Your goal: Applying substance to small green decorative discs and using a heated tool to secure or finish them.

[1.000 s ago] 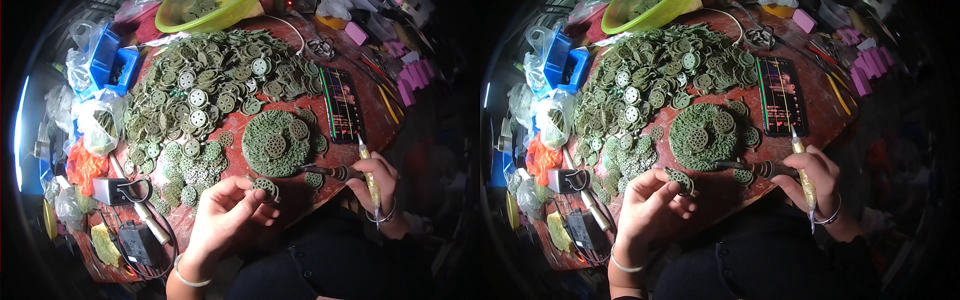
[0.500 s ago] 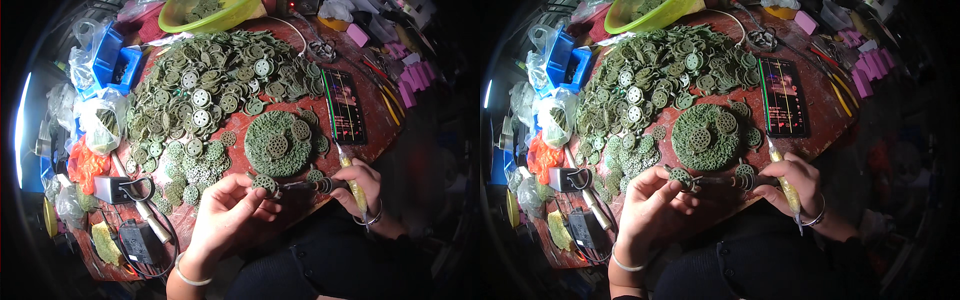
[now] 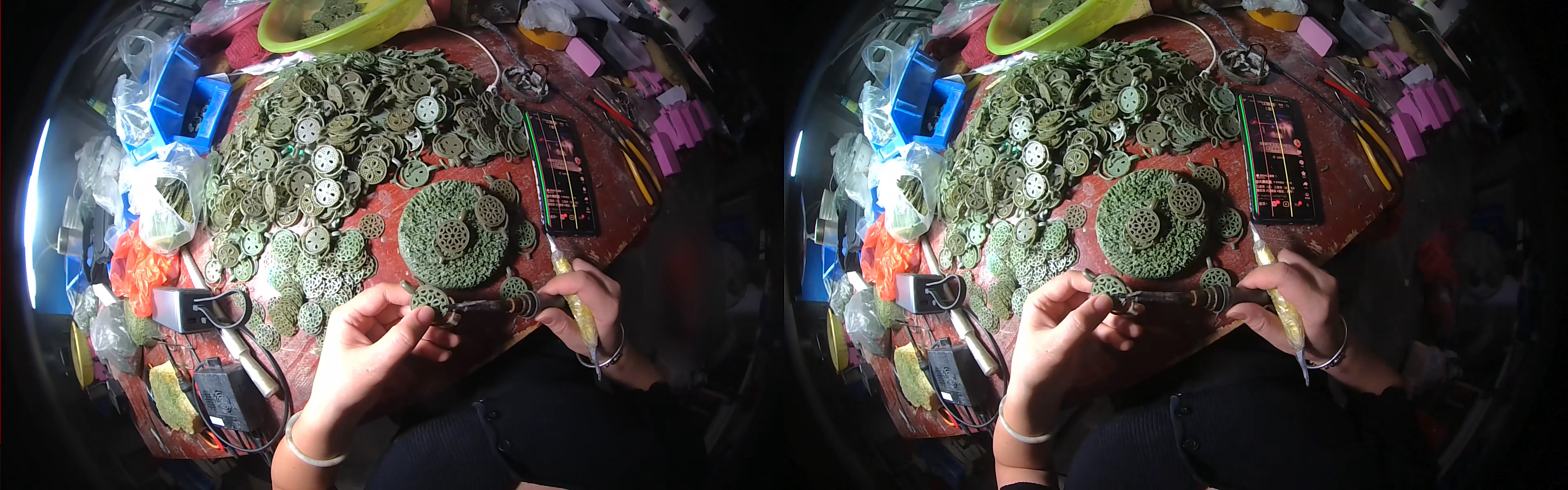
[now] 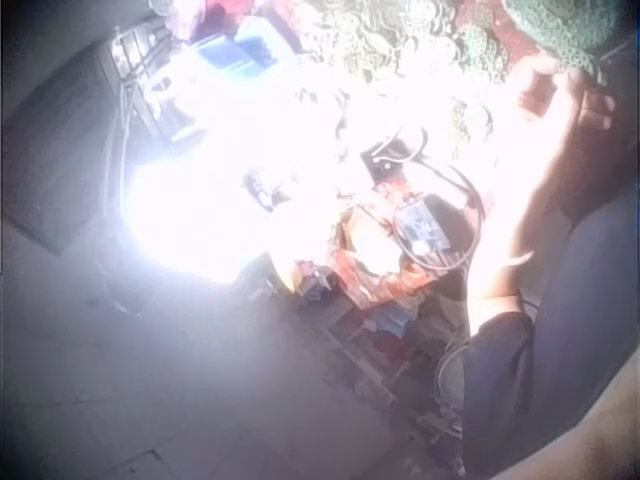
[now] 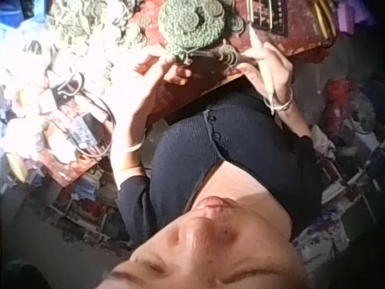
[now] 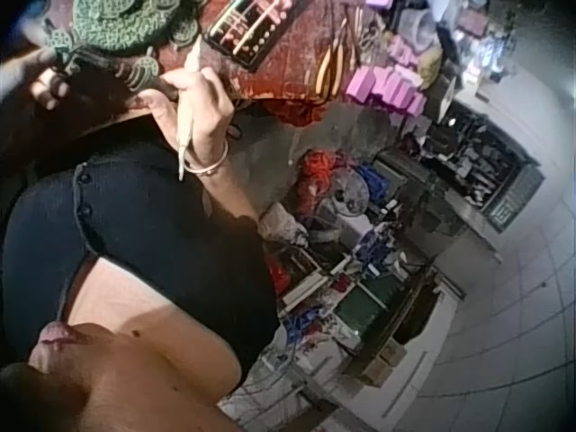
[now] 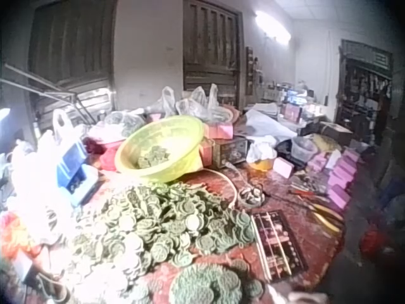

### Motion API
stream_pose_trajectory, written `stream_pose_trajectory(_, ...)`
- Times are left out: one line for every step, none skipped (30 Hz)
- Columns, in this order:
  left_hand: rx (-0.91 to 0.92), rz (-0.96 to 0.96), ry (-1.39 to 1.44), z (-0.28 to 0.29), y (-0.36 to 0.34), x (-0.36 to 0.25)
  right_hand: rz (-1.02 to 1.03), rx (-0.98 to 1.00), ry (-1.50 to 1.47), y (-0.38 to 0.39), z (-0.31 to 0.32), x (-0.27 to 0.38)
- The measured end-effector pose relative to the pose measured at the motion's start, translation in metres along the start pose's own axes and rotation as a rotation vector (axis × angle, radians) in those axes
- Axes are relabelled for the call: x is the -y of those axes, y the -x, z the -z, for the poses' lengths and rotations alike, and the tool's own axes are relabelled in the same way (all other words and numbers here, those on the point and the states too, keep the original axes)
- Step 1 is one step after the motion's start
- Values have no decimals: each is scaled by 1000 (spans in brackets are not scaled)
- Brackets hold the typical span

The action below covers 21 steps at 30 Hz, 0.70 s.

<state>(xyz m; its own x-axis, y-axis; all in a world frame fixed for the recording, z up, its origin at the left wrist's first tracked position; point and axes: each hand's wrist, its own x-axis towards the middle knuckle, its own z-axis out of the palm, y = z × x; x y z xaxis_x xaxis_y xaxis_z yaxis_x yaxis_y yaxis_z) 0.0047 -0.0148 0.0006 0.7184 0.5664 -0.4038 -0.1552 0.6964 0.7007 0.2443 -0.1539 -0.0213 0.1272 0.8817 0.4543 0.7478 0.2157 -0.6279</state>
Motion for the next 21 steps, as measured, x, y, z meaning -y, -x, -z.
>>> stream_pose_trajectory(0,-2,0,0,0,0,1,5,4,0,0,0)
stream_pose_trajectory(0,-3,0,0,0,0,2,9,7,0,0,0)
stream_pose_trajectory(0,-3,1,0,0,0,2,10,7,0,1,0)
stream_pose_trajectory(0,-2,0,0,0,0,2,13,11,0,1,0)
stream_pose_trajectory(-1,-1,-1,0,0,0,3,16,14,0,1,0)
stream_pose_trajectory(-1,-2,-1,0,0,0,3,17,14,1,1,0)
stream_pose_trajectory(-1,1,-6,0,0,0,6,10,14,1,1,0)
stream_pose_trajectory(-1,4,-12,0,0,0,8,4,14,1,1,0)
stream_pose_trajectory(-2,4,-12,0,0,0,8,4,13,1,1,0)
stream_pose_trajectory(-1,5,-13,0,0,0,2,3,8,1,1,0)
stream_pose_trajectory(0,6,-14,0,0,0,-4,2,3,1,1,-1)
stream_pose_trajectory(0,6,-14,0,0,0,-5,2,4,1,1,-1)
stream_pose_trajectory(-2,5,-14,0,0,0,-4,2,6,1,0,-1)
stream_pose_trajectory(-3,5,-15,0,0,0,-3,2,8,1,0,-1)
stream_pose_trajectory(-4,5,-15,0,0,0,-3,3,8,1,0,-1)
stream_pose_trajectory(-7,7,-13,-1,1,0,-2,4,9,1,0,-1)
stream_pose_trajectory(-10,9,-10,-1,1,0,-1,5,10,1,0,-1)
stream_pose_trajectory(-9,9,-10,-2,1,-1,-2,5,10,1,0,-1)
stream_pose_trajectory(-11,12,-11,-2,1,-1,4,6,12,0,0,0)
stream_pose_trajectory(-14,15,-13,-2,1,-1,10,8,13,0,0,0)
stream_pose_trajectory(-14,15,-13,-2,1,-2,10,8,13,1,0,0)
